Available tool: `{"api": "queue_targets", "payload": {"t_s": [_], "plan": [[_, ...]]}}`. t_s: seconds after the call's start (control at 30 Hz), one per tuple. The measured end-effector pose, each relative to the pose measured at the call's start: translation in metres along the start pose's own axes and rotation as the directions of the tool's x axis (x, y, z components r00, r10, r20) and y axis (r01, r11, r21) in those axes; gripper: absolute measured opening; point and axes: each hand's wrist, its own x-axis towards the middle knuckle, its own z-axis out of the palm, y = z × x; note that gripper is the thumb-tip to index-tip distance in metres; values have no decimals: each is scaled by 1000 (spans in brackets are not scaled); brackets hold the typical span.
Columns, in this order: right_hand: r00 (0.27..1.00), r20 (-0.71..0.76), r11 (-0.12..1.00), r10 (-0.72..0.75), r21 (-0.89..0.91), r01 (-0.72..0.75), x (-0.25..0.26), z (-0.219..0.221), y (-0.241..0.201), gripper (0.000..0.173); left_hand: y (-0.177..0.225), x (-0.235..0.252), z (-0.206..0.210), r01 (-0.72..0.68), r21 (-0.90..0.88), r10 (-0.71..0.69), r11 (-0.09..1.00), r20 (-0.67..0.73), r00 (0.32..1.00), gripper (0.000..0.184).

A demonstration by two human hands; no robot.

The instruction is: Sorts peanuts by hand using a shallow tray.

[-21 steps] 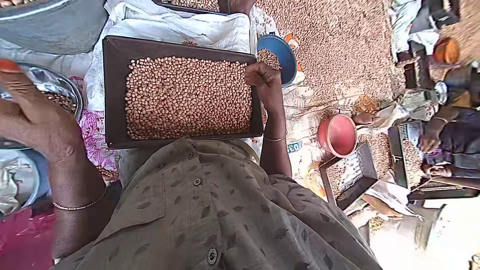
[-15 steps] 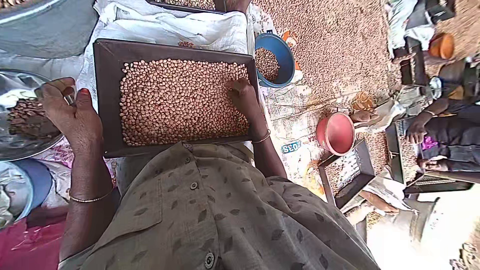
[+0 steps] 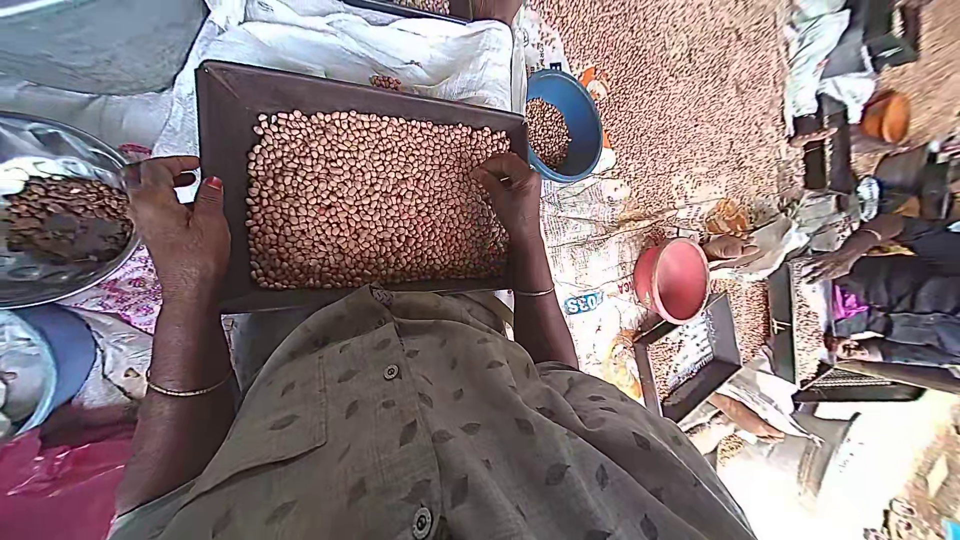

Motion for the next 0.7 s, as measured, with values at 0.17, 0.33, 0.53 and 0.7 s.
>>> {"api": "queue_targets", "payload": {"t_s": [0.17,0.33,0.53,0.7], "plan": [[789,-129,548,601,785,-289,63,-38,-16,41,0,-1,0,-2,0,2,1000,1,1000,46],[974,116,842,192,491,-224,71,-1,-26,25,-3,1,2,-20,7,20,1000,-10,1000,45],[906,394,982,-157,160,101,44,61,-51,21,-6,2,2,-68,-26,67,997,-30,997,41],[896,432,942,-105,-246,229,26,92,-53,23,-7,1,1,-73,-38,71,997,-41,997,40]]}}
